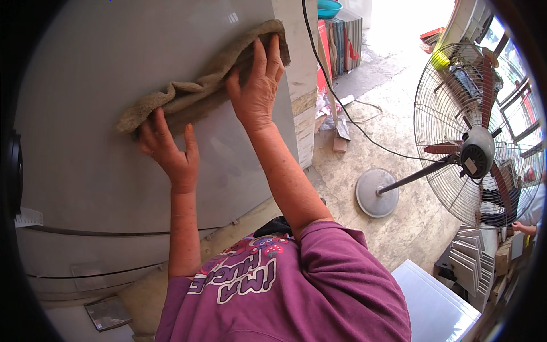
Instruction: The person wipes a large white panel with a cloth and then cleans the outer cage of an industrial fan using the same cloth.
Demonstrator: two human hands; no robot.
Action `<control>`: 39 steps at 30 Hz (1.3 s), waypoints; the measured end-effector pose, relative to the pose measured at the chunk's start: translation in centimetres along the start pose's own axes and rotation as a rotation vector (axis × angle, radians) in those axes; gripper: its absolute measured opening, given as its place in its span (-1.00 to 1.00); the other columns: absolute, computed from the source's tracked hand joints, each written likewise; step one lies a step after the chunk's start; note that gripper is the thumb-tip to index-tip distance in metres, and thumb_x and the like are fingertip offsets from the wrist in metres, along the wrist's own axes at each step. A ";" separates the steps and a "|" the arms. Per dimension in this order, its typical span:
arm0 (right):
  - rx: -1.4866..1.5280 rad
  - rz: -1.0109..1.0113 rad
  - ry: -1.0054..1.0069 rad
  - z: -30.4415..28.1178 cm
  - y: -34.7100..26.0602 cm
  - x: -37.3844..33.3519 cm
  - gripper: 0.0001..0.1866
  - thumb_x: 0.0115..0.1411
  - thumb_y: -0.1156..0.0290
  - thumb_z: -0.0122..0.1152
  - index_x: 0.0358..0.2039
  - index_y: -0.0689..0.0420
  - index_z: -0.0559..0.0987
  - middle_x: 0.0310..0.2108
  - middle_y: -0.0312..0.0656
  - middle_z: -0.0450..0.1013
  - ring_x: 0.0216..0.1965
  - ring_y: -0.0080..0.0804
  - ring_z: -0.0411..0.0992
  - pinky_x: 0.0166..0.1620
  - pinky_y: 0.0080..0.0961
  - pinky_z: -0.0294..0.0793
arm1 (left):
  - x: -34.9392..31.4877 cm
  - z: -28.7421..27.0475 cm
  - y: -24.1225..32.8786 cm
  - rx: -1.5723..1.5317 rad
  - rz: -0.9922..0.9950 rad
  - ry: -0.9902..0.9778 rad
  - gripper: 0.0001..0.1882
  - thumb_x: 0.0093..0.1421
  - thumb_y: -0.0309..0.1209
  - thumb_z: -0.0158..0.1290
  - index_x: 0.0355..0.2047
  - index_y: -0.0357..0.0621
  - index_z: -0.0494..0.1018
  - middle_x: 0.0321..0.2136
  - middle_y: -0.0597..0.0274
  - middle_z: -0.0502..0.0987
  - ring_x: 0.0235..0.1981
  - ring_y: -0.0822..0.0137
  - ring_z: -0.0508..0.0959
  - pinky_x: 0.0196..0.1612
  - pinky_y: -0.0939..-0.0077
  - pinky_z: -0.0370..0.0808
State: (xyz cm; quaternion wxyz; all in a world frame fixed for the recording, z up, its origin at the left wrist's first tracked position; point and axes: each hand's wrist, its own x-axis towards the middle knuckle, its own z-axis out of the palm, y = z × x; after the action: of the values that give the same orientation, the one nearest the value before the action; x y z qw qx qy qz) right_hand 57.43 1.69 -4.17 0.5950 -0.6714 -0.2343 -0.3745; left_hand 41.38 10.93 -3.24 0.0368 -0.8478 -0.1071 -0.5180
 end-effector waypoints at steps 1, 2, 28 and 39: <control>-0.003 0.016 0.002 -0.1 0.3 -0.1 -0.24 0.00 0.49 0.22 0.25 0.16 0.19 0.33 0.13 -0.07 0.23 0.17 0.03 0.27 -0.08 0.09 | 0.0 0.1 0.3 -0.009 0.008 -0.010 -0.30 0.16 -0.26 0.12 0.27 -0.09 0.15 0.21 -0.13 0.19 0.21 -0.01 0.17 0.22 0.06 0.01; 0.011 0.033 0.003 -0.1 0.5 -0.3 -0.24 0.00 0.49 0.21 0.25 0.16 0.19 0.33 0.13 -0.07 0.23 0.17 0.03 0.27 -0.08 0.09 | 0.1 0.2 0.6 -0.018 0.016 -0.021 -0.29 0.15 -0.26 0.13 0.28 -0.09 0.14 0.21 -0.13 0.19 0.20 0.00 0.19 0.23 0.06 -0.01; 0.096 -0.194 0.016 1.2 -4.5 4.0 -0.36 0.09 0.43 0.09 0.24 0.15 0.29 0.32 0.04 0.06 0.29 0.04 0.01 0.31 -0.13 -0.03 | 4.1 -2.7 -0.5 0.094 -0.059 0.078 -0.26 0.14 -0.24 0.14 0.28 -0.19 0.13 0.21 -0.26 0.18 0.14 -0.08 0.21 0.18 0.13 0.12; 0.165 -0.318 -0.049 3.1 -11.3 2.5 -0.38 0.09 0.47 0.10 0.23 0.08 0.33 0.32 -0.08 0.09 0.31 -0.02 0.01 0.31 -0.14 -0.02 | 4.0 -7.4 -4.8 0.126 -0.166 0.156 -0.23 0.15 -0.25 0.16 0.28 -0.27 0.09 0.27 -0.23 0.09 0.14 -0.10 0.12 0.21 0.10 0.10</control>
State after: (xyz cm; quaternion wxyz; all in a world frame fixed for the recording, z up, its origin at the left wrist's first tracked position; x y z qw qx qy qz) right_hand 51.07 6.47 4.77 0.5754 -0.5839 -0.3817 -0.4269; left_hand 35.69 14.93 3.50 0.0554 -0.7892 -0.2062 -0.5758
